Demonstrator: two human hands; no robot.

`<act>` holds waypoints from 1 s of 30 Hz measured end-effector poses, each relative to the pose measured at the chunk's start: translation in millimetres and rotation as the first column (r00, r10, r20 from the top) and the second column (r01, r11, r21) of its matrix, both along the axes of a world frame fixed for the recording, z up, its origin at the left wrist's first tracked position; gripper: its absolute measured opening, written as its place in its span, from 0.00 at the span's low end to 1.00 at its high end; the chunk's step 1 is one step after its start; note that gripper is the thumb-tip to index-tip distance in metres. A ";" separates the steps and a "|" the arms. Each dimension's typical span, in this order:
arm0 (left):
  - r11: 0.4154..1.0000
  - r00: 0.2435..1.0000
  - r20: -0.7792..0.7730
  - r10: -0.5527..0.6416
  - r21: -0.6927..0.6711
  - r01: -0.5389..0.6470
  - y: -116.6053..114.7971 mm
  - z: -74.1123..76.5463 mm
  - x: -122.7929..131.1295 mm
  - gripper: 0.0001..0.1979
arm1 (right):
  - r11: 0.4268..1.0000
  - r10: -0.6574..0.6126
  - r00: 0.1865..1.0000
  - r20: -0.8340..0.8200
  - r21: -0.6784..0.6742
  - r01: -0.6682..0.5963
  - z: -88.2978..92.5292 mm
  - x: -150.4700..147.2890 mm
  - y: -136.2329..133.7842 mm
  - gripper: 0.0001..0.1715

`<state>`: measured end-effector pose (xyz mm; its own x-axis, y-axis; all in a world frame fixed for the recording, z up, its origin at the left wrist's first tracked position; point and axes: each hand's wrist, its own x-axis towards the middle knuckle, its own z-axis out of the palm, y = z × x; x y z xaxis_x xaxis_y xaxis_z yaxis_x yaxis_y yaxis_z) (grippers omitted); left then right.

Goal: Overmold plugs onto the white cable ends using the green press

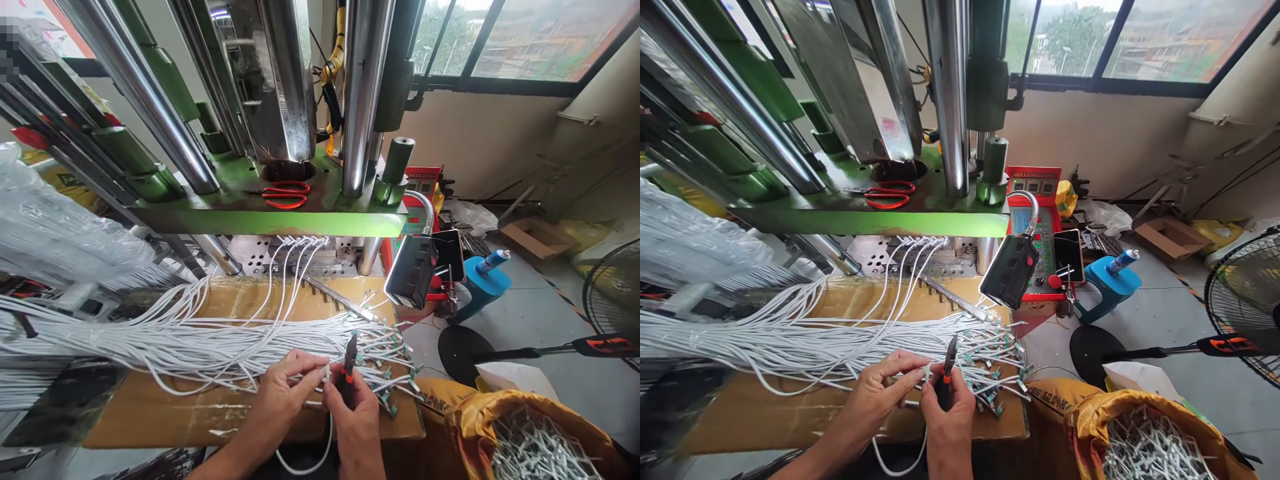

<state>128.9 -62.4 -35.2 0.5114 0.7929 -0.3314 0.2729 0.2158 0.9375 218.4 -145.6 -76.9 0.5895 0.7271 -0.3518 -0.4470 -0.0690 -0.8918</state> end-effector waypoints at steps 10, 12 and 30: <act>0.979 0.982 -0.054 -0.179 -0.112 0.172 11.7 -0.7 4.4 0.18 | 0.996 0.040 0.999 -0.029 -0.079 -0.042 12.8 7.9 -6.5 0.16; 0.966 0.978 -0.038 -0.207 -0.167 0.198 14.3 1.4 4.8 0.19 | 0.995 0.047 0.998 -0.032 -0.082 -0.050 15.5 8.4 -7.2 0.16; 0.894 0.960 0.024 -0.279 -0.359 0.269 22.3 11.6 14.4 0.15 | 0.997 0.071 0.965 -0.254 0.004 -0.072 3.3 13.4 -15.7 0.16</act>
